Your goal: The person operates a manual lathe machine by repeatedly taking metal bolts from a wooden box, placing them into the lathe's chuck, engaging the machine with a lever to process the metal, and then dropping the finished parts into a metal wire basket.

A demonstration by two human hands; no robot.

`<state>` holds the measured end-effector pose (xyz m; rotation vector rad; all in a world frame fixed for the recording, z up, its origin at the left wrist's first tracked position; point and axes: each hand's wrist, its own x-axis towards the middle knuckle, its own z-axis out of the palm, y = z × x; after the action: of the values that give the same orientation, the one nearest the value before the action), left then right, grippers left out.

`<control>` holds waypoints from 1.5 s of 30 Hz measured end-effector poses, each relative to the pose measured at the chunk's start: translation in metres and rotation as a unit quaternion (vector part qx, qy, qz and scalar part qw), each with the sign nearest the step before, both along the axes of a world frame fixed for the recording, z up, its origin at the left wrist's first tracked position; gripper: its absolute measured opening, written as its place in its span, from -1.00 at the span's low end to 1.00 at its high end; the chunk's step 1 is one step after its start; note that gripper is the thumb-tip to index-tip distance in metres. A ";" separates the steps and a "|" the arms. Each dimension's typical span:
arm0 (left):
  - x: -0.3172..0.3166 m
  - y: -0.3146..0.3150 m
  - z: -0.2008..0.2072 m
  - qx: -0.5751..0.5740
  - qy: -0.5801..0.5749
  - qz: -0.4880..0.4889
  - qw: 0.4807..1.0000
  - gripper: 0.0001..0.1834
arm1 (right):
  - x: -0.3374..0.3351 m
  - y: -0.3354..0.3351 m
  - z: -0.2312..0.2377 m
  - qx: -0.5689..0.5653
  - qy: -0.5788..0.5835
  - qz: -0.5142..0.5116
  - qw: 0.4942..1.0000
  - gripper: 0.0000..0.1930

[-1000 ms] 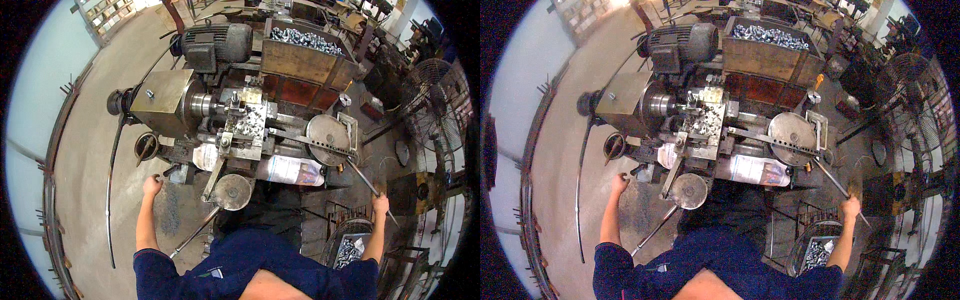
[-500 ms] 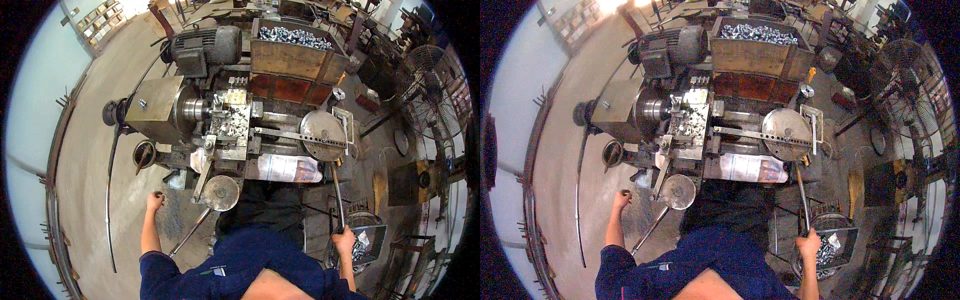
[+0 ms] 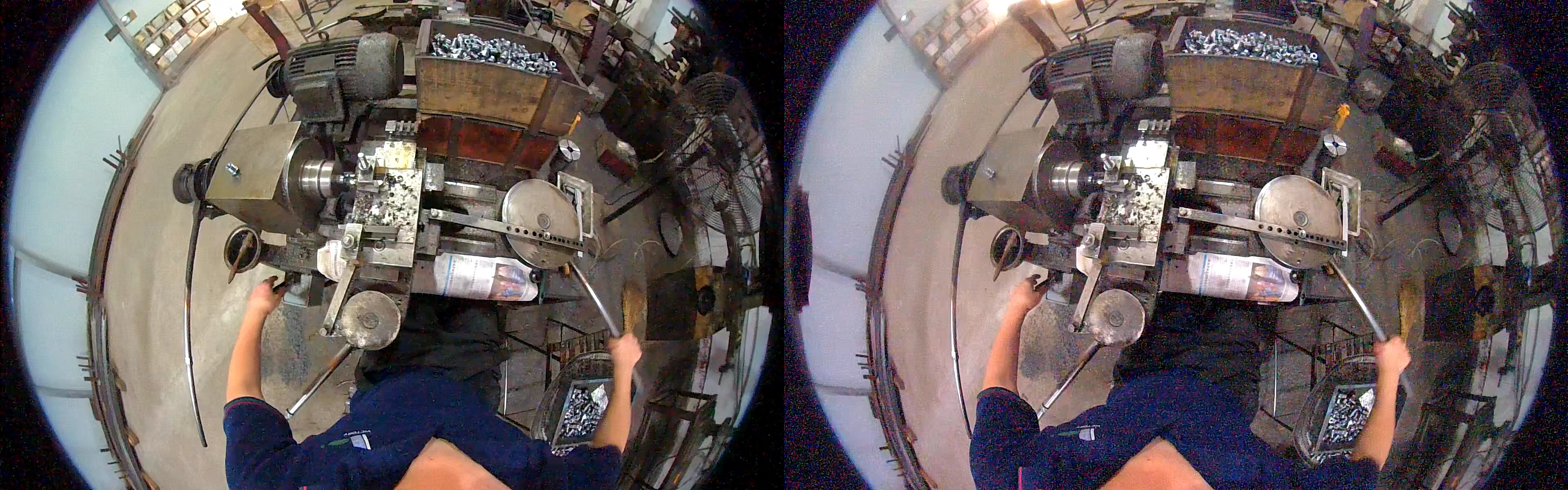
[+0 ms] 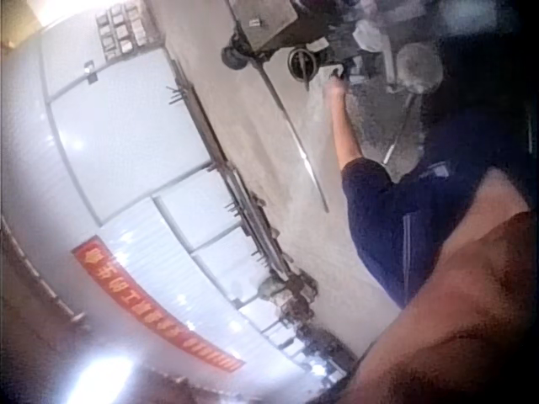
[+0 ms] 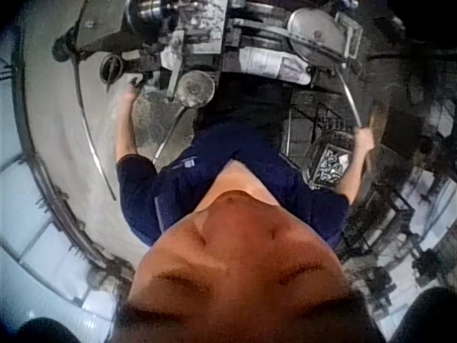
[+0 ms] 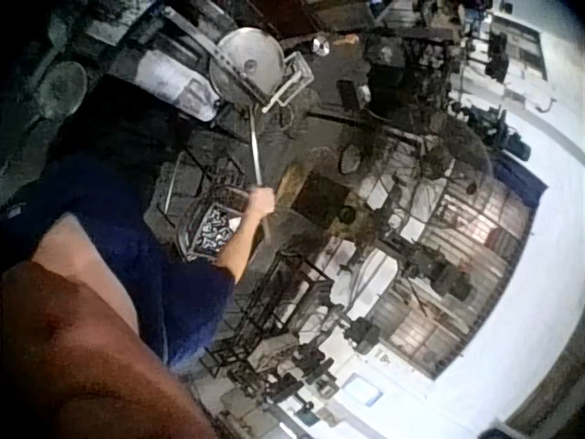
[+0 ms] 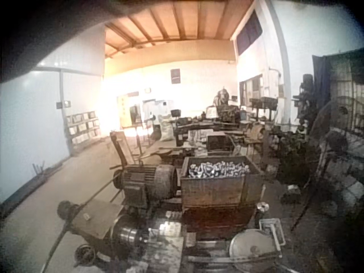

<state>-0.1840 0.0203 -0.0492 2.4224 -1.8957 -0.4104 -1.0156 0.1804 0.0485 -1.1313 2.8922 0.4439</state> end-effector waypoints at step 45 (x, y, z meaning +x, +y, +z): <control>0.066 0.121 0.154 -0.122 0.081 0.210 0.967 -0.64 | 0.504 -0.303 0.143 -0.121 -0.069 0.729 0.671 -0.78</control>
<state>-0.1178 0.1409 0.1048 2.4439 -1.2384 -0.3154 -0.5111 -0.1225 0.1917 -3.0622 1.2353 -0.1340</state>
